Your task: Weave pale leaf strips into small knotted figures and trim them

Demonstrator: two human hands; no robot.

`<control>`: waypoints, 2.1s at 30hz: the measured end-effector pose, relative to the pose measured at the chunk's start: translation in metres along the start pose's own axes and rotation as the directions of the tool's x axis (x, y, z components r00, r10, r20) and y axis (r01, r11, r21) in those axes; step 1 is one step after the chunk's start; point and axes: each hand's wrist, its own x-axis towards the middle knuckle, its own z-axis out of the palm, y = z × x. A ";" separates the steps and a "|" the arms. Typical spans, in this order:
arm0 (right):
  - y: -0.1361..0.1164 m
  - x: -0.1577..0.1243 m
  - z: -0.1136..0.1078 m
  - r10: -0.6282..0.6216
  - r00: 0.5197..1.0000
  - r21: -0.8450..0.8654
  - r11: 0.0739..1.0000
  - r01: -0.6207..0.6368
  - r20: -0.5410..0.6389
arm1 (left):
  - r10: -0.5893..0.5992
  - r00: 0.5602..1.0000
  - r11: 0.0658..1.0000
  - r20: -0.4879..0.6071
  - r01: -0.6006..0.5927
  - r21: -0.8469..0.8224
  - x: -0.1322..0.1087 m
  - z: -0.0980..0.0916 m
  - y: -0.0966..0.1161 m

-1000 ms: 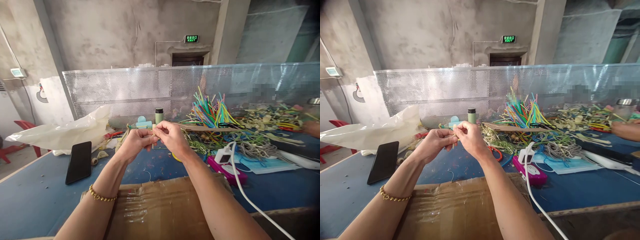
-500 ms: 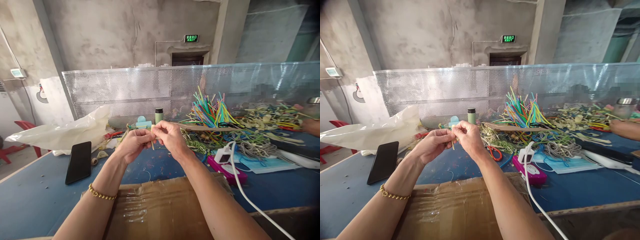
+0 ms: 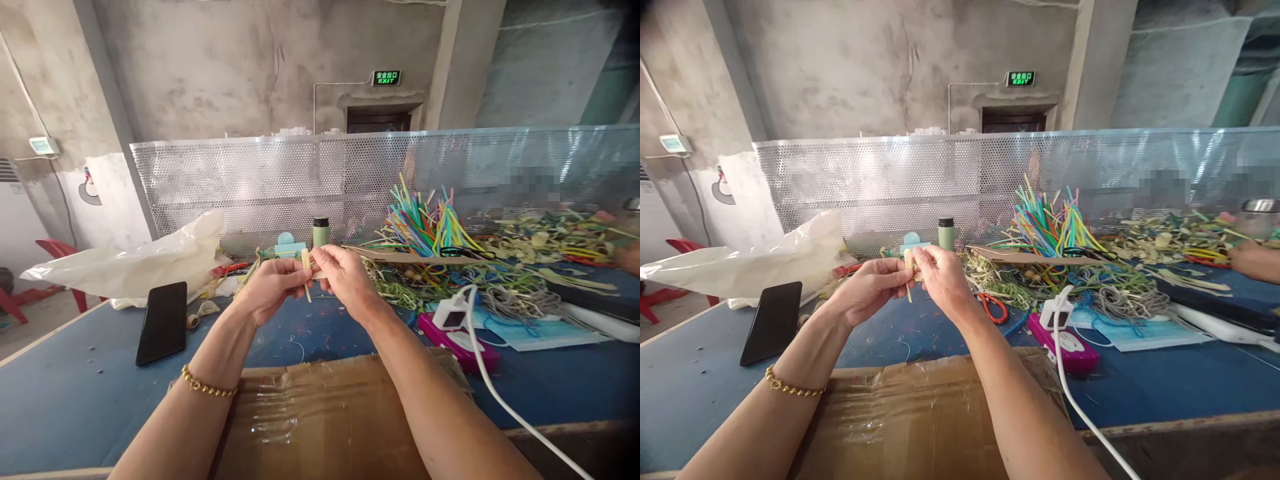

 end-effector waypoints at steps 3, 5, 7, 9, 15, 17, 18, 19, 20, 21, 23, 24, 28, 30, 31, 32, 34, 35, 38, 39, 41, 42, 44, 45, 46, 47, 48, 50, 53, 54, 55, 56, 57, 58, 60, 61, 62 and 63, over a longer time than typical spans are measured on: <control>0.003 0.000 -0.005 0.020 0.999 -0.074 0.997 -0.017 0.047 | 0.033 0.999 0.999 -0.011 -0.033 -0.029 0.001 -0.002 0.000; 0.004 0.000 -0.006 0.013 0.998 -0.079 0.997 -0.007 0.069 | 0.022 1.000 0.998 -0.009 -0.023 -0.051 0.001 -0.002 0.001; 0.003 0.000 -0.007 -0.001 0.999 -0.091 0.996 0.005 0.040 | -0.004 1.000 0.997 -0.015 0.003 -0.080 0.000 -0.002 0.002; 0.002 0.000 -0.007 -0.011 1.000 -0.136 0.991 0.012 0.007 | -0.013 1.000 0.997 -0.010 0.012 -0.083 -0.001 -0.002 0.003; -0.003 -0.001 -0.005 -0.065 0.998 -0.258 0.964 0.065 0.006 | 0.069 0.997 0.995 0.045 -0.071 0.063 -0.001 0.000 0.003; -0.004 -0.002 -0.004 -0.087 0.996 -0.284 0.955 0.088 0.020 | 0.090 0.996 0.995 -0.005 -0.090 0.049 0.000 0.001 0.002; -0.004 -0.002 -0.003 -0.092 0.995 -0.290 0.952 0.096 0.026 | 0.092 0.996 0.995 -0.022 -0.091 0.031 0.001 0.001 0.002; -0.004 -0.002 -0.003 -0.096 0.995 -0.295 0.950 0.100 0.027 | 0.088 0.996 0.996 -0.029 -0.088 0.010 0.001 0.001 0.002; -0.005 -0.002 -0.002 -0.099 0.995 -0.302 0.948 0.101 0.022 | 0.080 0.996 0.997 -0.030 -0.080 -0.008 0.001 0.001 0.003; -0.005 -0.002 -0.002 -0.101 0.995 -0.312 0.945 0.100 0.011 | 0.070 0.997 0.997 -0.028 -0.071 -0.024 0.001 0.001 0.003; -0.005 -0.002 -0.001 -0.104 0.995 -0.332 0.939 0.096 -0.008 | 0.053 0.998 0.998 -0.024 -0.054 -0.038 0.001 0.002 0.004; -0.005 -0.002 -0.001 -0.104 0.994 -0.337 0.937 0.094 -0.013 | 0.049 0.999 0.998 -0.024 -0.050 -0.037 0.000 0.002 0.005; -0.004 -0.001 -0.001 -0.089 0.996 -0.342 0.936 0.081 -0.008 | 0.048 0.998 0.999 -0.035 -0.049 -0.025 0.000 0.002 0.005; -0.003 -0.001 -0.002 -0.079 0.997 -0.334 0.940 0.071 -0.009 | 0.043 0.999 0.998 -0.027 -0.044 -0.037 0.001 0.001 0.005; -0.003 -0.001 -0.002 -0.076 0.997 -0.325 0.943 0.067 -0.014 | 0.041 0.999 0.998 -0.022 -0.042 -0.047 0.001 0.001 0.005; -0.002 -0.001 -0.002 -0.076 0.997 -0.311 0.948 0.067 -0.017 | 0.043 0.999 0.997 -0.018 -0.044 -0.060 0.001 0.000 0.004; -0.001 -0.001 -0.002 -0.074 0.997 -0.261 0.963 0.070 -0.006 | 0.052 0.999 0.994 -0.005 -0.052 -0.091 0.001 -0.003 0.004; 0.000 -0.001 -0.001 -0.073 0.997 -0.224 0.972 0.073 0.010 | 0.058 0.998 0.993 0.012 -0.056 -0.108 0.001 -0.005 0.004; 0.003 0.001 0.000 -0.060 0.998 -0.080 0.995 0.063 0.034 | 0.080 0.992 0.986 0.103 -0.064 -0.151 0.001 -0.010 0.005; 0.005 0.002 0.001 -0.054 0.998 -0.036 0.998 0.055 0.017 | 0.085 0.987 0.985 0.137 -0.063 -0.158 0.001 -0.011 0.006; 0.007 0.003 0.001 -0.044 0.998 0.019 0.999 0.045 -0.037 | 0.095 0.978 0.985 0.184 -0.067 -0.156 0.000 -0.012 0.007; 0.008 0.004 0.001 -0.042 0.997 0.026 0.999 0.044 -0.058 | 0.102 0.976 0.987 0.193 -0.075 -0.143 0.000 -0.011 0.007; 0.009 0.004 0.001 -0.050 0.996 0.006 0.999 0.051 -0.071 | 0.129 0.976 0.989 0.176 -0.113 -0.096 -0.001 -0.009 0.007; 0.009 0.004 0.001 -0.059 0.996 -0.010 0.998 0.058 -0.065 | 0.150 0.978 0.988 0.147 -0.141 -0.067 -0.001 -0.007 0.007; 0.009 0.004 0.000 -0.068 0.996 -0.023 0.997 0.067 -0.058 | 0.171 0.979 0.985 0.106 -0.168 -0.035 -0.001 -0.005 0.006; 0.008 0.004 0.000 -0.077 0.996 -0.031 0.997 0.075 -0.053 | 0.195 0.979 0.981 0.057 -0.195 0.000 0.000 -0.004 0.005; 0.007 0.003 0.000 -0.083 0.995 -0.036 0.996 0.081 -0.048 | 0.220 0.975 0.974 0.001 -0.220 0.043 0.000 -0.002 0.003; 0.005 0.002 -0.001 -0.091 0.995 -0.048 0.995 0.089 -0.040 | 0.276 0.955 0.953 -0.111 -0.257 0.160 0.002 -0.001 0.001; 0.005 0.002 -0.001 -0.114 0.993 -0.088 0.990 0.110 -0.037 | 0.378 0.898 0.879 -0.227 -0.270 0.394 0.004 0.000 -0.002; 0.005 0.002 -0.001 -0.122 0.991 -0.100 0.988 0.117 -0.046 | 0.424 0.869 0.834 -0.253 -0.267 0.482 0.004 0.001 -0.003; 0.005 0.002 -0.001 -0.128 0.990 -0.107 0.987 0.121 -0.061 | 0.480 0.834 0.777 -0.271 -0.262 0.572 0.004 0.002 -0.003; 0.005 0.002 0.000 -0.132 0.989 -0.111 0.986 0.123 -0.074 | 0.540 0.794 0.709 -0.278 -0.251 0.659 0.003 0.003 -0.003; 0.005 0.002 0.001 -0.135 0.987 -0.109 0.986 0.125 -0.083 | 0.597 0.753 0.638 -0.277 -0.236 0.733 0.002 0.005 -0.003; 0.005 0.002 0.001 -0.140 0.986 -0.103 0.986 0.131 -0.089 | 0.644 0.717 0.576 -0.268 -0.224 0.786 0.001 0.006 -0.002; 0.005 0.002 0.002 -0.157 0.983 -0.079 0.986 0.150 -0.093 | 0.695 0.674 0.516 -0.250 -0.226 0.826 -0.001 0.009 -0.002; 0.005 0.002 0.002 -0.163 0.982 -0.058 0.986 0.158 -0.095 | 0.692 0.678 0.527 -0.249 -0.239 0.815 -0.002 0.011 -0.001; 0.005 0.002 0.002 -0.160 0.982 -0.032 0.987 0.158 -0.096 | 0.671 0.697 0.564 -0.253 -0.257 0.785 -0.002 0.012 -0.001; 0.005 0.002 0.002 -0.146 0.985 0.001 0.989 0.147 -0.094 | 0.636 0.726 0.614 -0.259 -0.274 0.740 -0.002 0.012 0.000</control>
